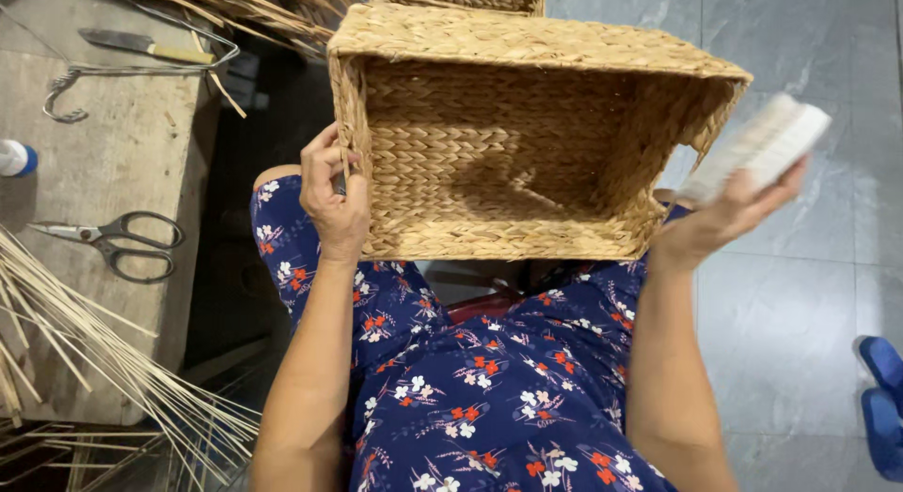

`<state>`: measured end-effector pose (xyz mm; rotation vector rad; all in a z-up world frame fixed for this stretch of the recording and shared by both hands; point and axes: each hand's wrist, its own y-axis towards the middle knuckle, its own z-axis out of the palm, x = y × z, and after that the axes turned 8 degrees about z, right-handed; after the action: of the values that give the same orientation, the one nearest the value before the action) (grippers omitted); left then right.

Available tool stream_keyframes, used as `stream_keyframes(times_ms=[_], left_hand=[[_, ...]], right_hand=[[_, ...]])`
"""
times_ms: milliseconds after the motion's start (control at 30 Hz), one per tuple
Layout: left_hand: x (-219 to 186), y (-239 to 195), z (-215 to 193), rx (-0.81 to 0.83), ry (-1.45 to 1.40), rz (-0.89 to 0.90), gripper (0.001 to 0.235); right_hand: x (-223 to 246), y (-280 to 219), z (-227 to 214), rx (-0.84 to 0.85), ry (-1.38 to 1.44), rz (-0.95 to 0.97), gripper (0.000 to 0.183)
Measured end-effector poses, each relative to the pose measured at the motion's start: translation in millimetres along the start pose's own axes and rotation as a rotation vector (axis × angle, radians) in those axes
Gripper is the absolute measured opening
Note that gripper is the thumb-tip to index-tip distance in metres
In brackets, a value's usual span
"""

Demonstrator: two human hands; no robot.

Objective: The person sits on a chair and uses a white brush to clean the exterior and interior surfaces of a woven basket. They rotate the basket to reach all sides and then place it on top of other finished baskets.

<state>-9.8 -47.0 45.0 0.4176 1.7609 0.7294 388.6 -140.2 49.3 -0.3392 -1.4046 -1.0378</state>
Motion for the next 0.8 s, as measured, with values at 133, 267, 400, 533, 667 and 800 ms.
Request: stream_keyframes(times_ms=[133, 267, 400, 533, 667, 800], left_hand=[[-5.0, -2.7, 3.7, -0.026, 0.034, 0.044, 0.022], [-7.2, -3.4, 5.6, -0.037, 0.069, 0.045, 0.018], [-6.3, -1.1, 7.2, -0.025, 0.096, 0.025, 0.018], [-3.7, -2.0, 1.9, -0.019, 0.092, 0.015, 0.019], [-1.8, -0.5, 6.3, -0.018, 0.077, 0.014, 0.021], [-1.1, 0.5, 8.7, -0.019, 0.096, 0.052, 0.022]], right_hand=[[18.5, -78.3, 77.5, 0.401, -0.322, -0.029, 0.078], [-1.0, -141.3, 159.8, 1.010, -0.921, 0.331, 0.076], [-44.3, -140.3, 177.3, 1.124, -1.140, -0.003, 0.061], [-80.9, -65.9, 121.8, 1.230, -1.585, 0.513, 0.085], [-82.1, -17.5, 54.5, 1.086, -1.589, 0.580, 0.088], [-67.9, -23.6, 50.5, 0.997, -1.595, 0.437, 0.083]])
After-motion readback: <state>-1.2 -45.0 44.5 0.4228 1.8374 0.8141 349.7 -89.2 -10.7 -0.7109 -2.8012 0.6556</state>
